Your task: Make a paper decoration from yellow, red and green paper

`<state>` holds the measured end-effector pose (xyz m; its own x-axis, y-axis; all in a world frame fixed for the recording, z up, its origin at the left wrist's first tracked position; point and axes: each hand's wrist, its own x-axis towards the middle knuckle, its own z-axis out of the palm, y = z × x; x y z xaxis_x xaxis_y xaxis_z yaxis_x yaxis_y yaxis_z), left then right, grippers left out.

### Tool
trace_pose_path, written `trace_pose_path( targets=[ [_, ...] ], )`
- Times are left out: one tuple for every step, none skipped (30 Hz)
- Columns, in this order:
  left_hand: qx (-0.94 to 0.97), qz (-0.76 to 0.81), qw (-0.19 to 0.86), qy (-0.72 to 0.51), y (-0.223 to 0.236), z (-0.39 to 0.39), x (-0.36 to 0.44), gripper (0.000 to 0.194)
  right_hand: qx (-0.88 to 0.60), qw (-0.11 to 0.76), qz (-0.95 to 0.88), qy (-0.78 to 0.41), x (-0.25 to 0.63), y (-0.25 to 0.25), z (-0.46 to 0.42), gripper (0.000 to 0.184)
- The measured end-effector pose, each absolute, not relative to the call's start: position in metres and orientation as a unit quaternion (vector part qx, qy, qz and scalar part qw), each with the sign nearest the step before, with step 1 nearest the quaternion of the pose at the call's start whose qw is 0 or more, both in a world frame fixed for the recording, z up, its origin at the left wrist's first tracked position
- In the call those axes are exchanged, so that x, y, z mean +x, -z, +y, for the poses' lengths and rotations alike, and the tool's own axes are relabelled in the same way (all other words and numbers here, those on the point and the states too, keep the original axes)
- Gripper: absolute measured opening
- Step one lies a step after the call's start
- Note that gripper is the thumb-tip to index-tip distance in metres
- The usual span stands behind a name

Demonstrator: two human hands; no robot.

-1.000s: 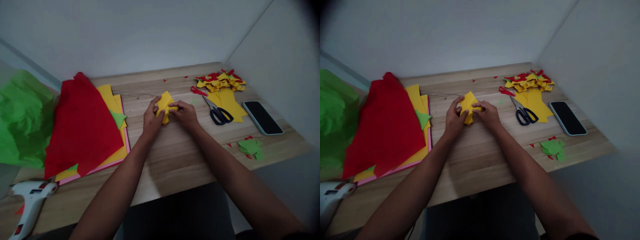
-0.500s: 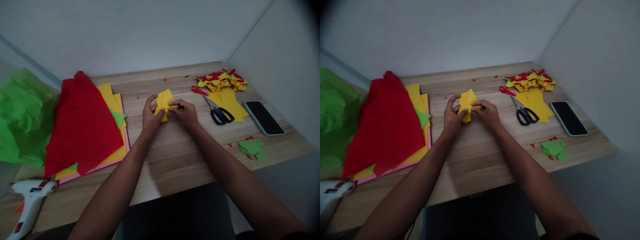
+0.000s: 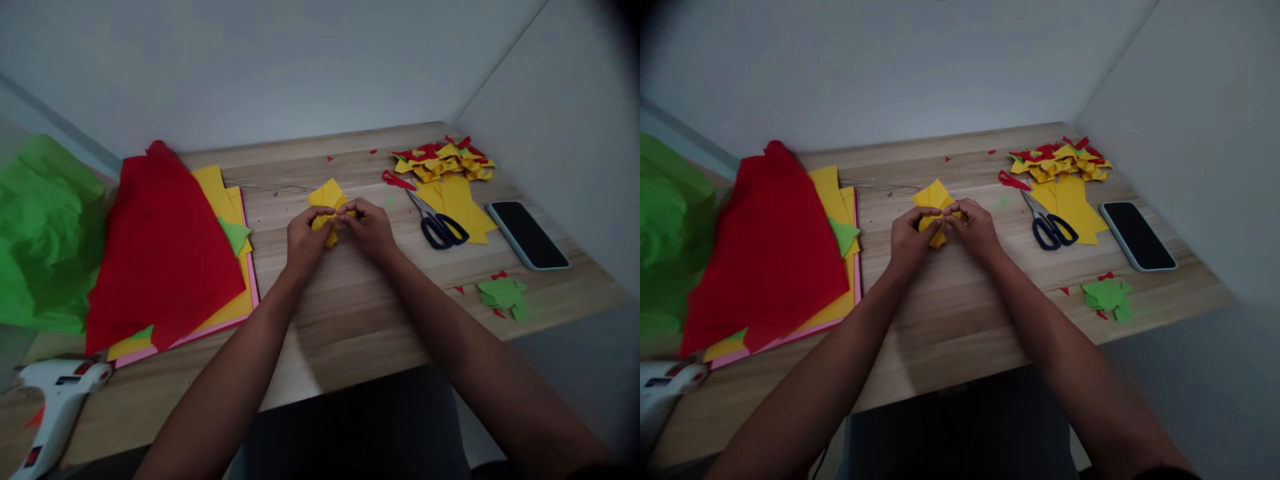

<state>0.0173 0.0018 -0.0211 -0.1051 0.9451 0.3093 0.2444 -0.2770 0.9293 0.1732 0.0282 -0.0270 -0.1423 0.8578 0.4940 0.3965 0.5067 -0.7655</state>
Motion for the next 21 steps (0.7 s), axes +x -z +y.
trace_pose_path(
  targets=[
    [0.58,0.506,0.324,-0.551,0.021,0.002,0.017,0.016,-0.436,0.491,-0.715,-0.24,0.173,0.026,0.028,0.006],
    [0.571,0.502,0.327,-0.561,0.022,0.003,0.017,0.021,-0.434,0.497,-0.711,-0.244,0.173,0.025,0.027,0.009],
    [0.56,0.497,0.333,-0.573,0.022,0.003,0.017,0.03,-0.432,0.504,-0.705,-0.248,0.174,0.025,0.027,0.013],
    [0.544,0.493,0.341,-0.587,0.022,0.005,0.016,0.04,-0.433,0.513,-0.697,-0.252,0.174,0.024,0.027,0.018],
    [0.526,0.489,0.351,-0.601,0.023,0.006,0.015,0.049,-0.437,0.52,-0.687,-0.26,0.174,0.024,0.028,0.023],
    [0.507,0.487,0.362,-0.612,0.024,0.008,0.014,0.055,-0.443,0.523,-0.677,-0.27,0.175,0.024,0.028,0.028],
    [0.49,0.486,0.375,-0.619,0.025,0.01,0.012,0.057,-0.449,0.521,-0.668,-0.283,0.175,0.024,0.028,0.033],
    [0.476,0.485,0.388,-0.623,0.026,0.012,0.01,0.058,-0.453,0.517,-0.662,-0.297,0.175,0.024,0.028,0.038],
    [0.466,0.483,0.402,-0.623,0.026,0.014,0.008,0.057,-0.454,0.513,-0.659,-0.31,0.175,0.024,0.029,0.042],
    [0.458,0.48,0.416,-0.622,0.027,0.015,0.007,0.057,-0.452,0.51,-0.657,-0.321,0.175,0.024,0.028,0.045],
    [0.451,0.477,0.43,-0.62,0.027,0.016,0.006,0.056,-0.449,0.51,-0.656,-0.329,0.175,0.025,0.028,0.048],
    [0.445,0.472,0.441,-0.62,0.027,0.016,0.005,0.056,-0.446,0.513,-0.652,-0.334,0.175,0.025,0.028,0.049],
    [0.438,0.467,0.449,-0.623,0.026,0.017,0.005,0.054,-0.446,0.518,-0.647,-0.337,0.175,0.025,0.028,0.049],
    [0.43,0.463,0.454,-0.628,0.025,0.017,0.006,0.051,-0.448,0.524,-0.64,-0.34,0.175,0.026,0.028,0.048],
    [0.423,0.461,0.457,-0.633,0.025,0.017,0.007,0.046,-0.45,0.529,-0.632,-0.344,0.176,0.027,0.028,0.047],
    [0.418,0.461,0.458,-0.635,0.024,0.017,0.008,0.041,-0.454,0.532,-0.625,-0.347,0.177,0.028,0.028,0.047],
    [0.417,0.462,0.458,-0.635,0.024,0.018,0.009,0.036,-0.459,0.534,-0.619,-0.349,0.179,0.029,0.028,0.046],
    [0.418,0.467,0.456,-0.632,0.023,0.019,0.009,0.032,-0.466,0.535,-0.613,-0.348,0.181,0.03,0.028,0.046],
    [0.42,0.48,0.448,-0.627,0.023,0.019,0.009,0.031,-0.476,0.535,-0.606,-0.345,0.183,0.031,0.029,0.045],
    [0.424,0.5,0.428,-0.622,0.024,0.02,0.008,0.032,-0.49,0.536,-0.598,-0.339,0.185,0.032,0.029,0.043],
    [0.433,0.527,0.392,-0.617,0.024,0.02,0.006,0.035,-0.504,0.538,-0.59,-0.328,0.187,0.032,0.029,0.041]
  ],
)
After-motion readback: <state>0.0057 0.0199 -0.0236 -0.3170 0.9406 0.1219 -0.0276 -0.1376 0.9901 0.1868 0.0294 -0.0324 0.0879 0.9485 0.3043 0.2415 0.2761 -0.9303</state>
